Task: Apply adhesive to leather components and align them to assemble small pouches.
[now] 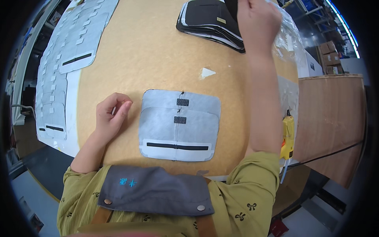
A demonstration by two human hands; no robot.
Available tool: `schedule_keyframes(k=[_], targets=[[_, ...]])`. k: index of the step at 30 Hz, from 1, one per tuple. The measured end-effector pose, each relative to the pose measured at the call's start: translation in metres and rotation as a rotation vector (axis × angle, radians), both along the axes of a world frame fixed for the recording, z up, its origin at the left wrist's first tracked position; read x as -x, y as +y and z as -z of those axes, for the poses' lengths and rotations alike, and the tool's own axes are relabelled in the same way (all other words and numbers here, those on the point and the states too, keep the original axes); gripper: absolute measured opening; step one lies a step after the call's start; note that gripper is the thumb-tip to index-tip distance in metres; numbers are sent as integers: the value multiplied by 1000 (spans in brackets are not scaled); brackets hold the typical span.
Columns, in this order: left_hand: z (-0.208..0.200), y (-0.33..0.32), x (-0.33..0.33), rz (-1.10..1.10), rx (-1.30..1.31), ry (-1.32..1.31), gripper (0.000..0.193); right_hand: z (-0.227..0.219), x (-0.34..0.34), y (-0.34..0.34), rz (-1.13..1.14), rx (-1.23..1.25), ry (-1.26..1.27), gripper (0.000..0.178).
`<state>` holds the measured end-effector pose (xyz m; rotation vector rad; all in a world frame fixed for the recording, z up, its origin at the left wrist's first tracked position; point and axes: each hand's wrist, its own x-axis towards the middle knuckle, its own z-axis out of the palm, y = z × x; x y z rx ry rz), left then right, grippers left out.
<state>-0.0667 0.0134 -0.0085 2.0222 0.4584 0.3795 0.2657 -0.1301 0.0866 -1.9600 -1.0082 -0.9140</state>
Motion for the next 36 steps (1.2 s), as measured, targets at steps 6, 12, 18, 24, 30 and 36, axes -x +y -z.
schedule_keyframes(k=[6, 12, 18, 24, 30, 36], targets=[[-21, -4, 8, 289, 378, 27, 32, -24, 145, -98, -18, 382, -175, 29], [-12, -41, 22, 260, 795, 304, 43, 22, 254, -147, -251, 616, -52, 21], [-29, -59, 37, 371, 193, 412, 25, 24, 260, -160, -488, 586, 212, 35], [-30, -63, 47, 367, 121, 49, 22, 65, 220, -154, -265, 499, 341, 33], [-21, -57, 41, 109, -272, 264, 30, 89, 217, -160, -253, 474, 589, 19], [-12, -59, 31, 50, -414, 256, 29, 99, 207, -151, -139, 457, 646, 17]])
